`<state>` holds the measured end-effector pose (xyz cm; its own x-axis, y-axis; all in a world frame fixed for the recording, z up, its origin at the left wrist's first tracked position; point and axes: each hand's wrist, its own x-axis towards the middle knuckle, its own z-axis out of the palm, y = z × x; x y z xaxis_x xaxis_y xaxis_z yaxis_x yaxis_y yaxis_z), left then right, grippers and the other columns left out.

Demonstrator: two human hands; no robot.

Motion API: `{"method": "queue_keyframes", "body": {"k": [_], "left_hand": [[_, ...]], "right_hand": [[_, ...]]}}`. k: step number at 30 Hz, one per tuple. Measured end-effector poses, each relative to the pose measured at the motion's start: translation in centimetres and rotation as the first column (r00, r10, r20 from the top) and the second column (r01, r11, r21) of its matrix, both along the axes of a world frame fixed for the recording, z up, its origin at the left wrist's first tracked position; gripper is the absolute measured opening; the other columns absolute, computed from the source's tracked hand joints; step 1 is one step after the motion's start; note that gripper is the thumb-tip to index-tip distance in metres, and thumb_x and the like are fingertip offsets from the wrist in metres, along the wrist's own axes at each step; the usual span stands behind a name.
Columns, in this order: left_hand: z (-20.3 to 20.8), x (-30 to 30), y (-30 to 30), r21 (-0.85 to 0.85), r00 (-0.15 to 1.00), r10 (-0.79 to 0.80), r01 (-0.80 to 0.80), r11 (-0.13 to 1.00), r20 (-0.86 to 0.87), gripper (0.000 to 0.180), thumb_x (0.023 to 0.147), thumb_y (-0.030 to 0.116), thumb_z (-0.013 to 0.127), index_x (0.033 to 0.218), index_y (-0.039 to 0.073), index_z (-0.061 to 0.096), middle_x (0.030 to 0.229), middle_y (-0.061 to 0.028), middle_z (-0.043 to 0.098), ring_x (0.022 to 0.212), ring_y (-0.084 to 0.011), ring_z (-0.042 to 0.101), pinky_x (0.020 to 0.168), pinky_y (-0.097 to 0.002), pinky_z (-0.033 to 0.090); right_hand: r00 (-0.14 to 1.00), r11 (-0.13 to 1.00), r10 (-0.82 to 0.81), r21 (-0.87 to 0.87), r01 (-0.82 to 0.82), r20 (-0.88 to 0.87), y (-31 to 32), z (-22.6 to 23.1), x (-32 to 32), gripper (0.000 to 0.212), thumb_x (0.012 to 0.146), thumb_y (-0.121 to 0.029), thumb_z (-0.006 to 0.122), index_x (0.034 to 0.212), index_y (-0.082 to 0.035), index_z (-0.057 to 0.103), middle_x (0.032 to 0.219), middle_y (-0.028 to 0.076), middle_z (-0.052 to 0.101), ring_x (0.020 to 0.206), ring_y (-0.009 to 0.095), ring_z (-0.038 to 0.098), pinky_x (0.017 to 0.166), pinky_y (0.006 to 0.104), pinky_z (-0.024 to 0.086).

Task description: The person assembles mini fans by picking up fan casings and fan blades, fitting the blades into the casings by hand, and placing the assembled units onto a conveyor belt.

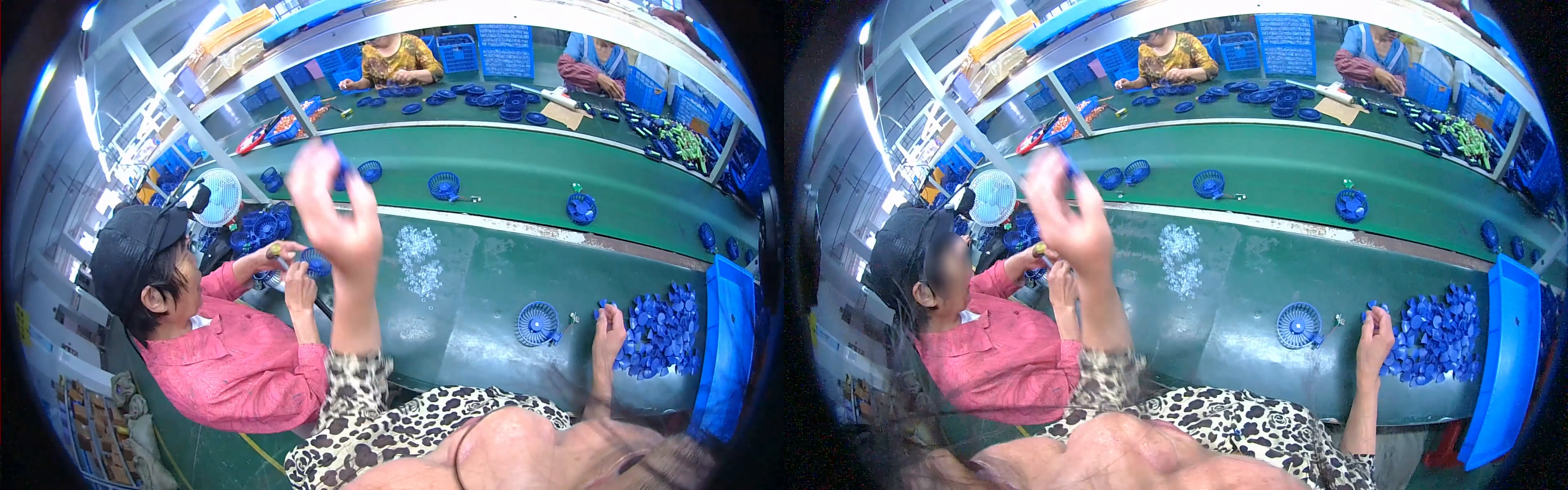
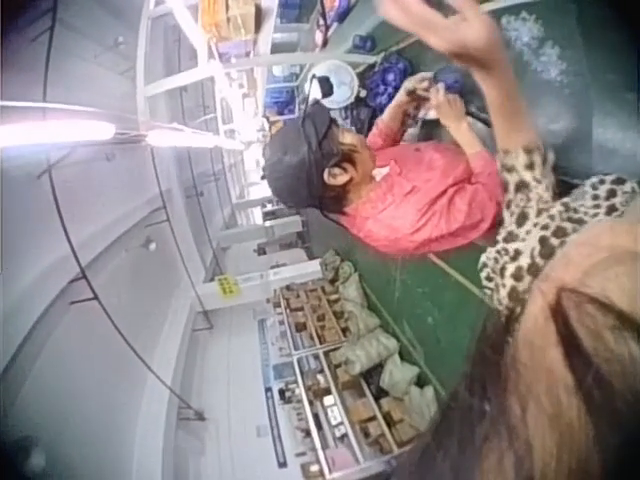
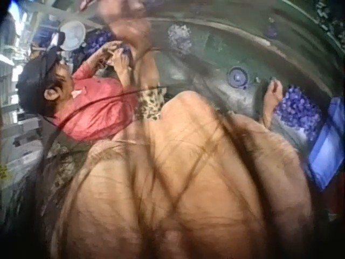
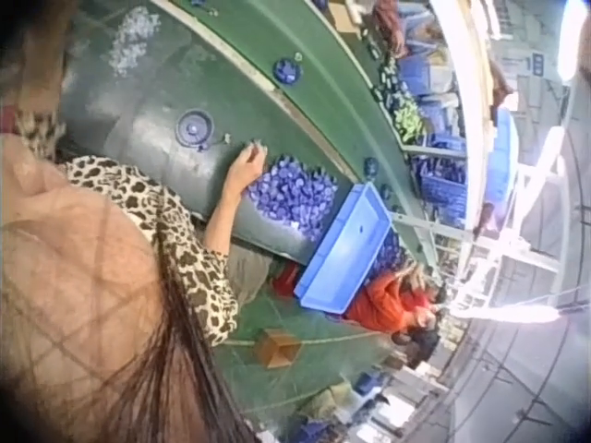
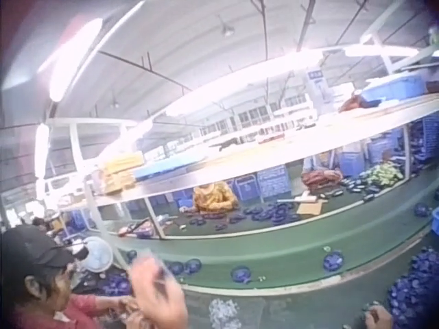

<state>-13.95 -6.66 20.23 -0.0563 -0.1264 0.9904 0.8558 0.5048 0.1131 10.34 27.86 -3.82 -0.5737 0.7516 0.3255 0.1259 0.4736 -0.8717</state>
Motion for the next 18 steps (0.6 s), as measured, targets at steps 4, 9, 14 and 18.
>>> {"method": "queue_keyframes", "body": {"k": [4,9,14,18], "left_hand": [[16.3,-7.8,0.0,0.06,0.853,0.156,-0.146,0.988,-0.498,0.023,0.076,0.004,0.062,0.098,0.0,0.061,0.096,-0.0164,0.061,0.085,-0.0307,0.06,0.073,-0.0365,0.048],[13.6,-11.5,4.0,-0.085,0.97,0.166,-0.184,0.979,-0.177,0.014,0.079,0.014,0.061,0.086,0.002,0.062,0.081,-0.0153,0.063,0.071,-0.0286,0.06,0.063,-0.0365,0.047],[1.1,-16.2,12.6,-0.294,0.997,-0.008,0.032,0.955,0.082,0.013,0.082,0.015,0.06,0.087,0.004,0.066,0.079,-0.0145,0.065,0.076,-0.0298,0.064,0.07,-0.0356,0.05],[-12.8,-20.9,11.3,-0.554,0.626,0.358,0.145,0.82,0.693,0.033,0.079,0.025,0.062,0.106,0.004,0.06,0.107,-0.0194,0.061,0.099,-0.0359,0.058,0.085,-0.0445,0.047]], "right_hand": [[0.999,0.995,0.031,0.096,-0.033,0.025,-0.9,-0.2,-0.5,0.017,0.086,-0.002,0.055,0.101,0.003,0.06,0.089,0.011,0.065,0.079,0.018,0.061,0.072,0.0298,0.049],[0.997,0.992,-0.048,0.119,0.041,0.054,-0.8,0.3,1.1,0.016,0.089,-0.008,0.056,0.101,0.001,0.061,0.092,0.012,0.065,0.079,0.019,0.062,0.071,0.0296,0.049],[0.992,0.987,-0.062,0.157,0.044,0.107,-0.3,0.6,1.4,0.015,0.086,-0.005,0.06,0.1,0.001,0.061,0.087,0.011,0.065,0.074,0.017,0.062,0.066,0.0282,0.049],[0.988,0.985,-0.096,0.152,0.076,0.124,0.1,1.9,2.5,0.013,0.086,-0.004,0.06,0.098,0.0,0.062,0.083,0.009,0.063,0.07,0.014,0.059,0.063,0.0261,0.047]]}}
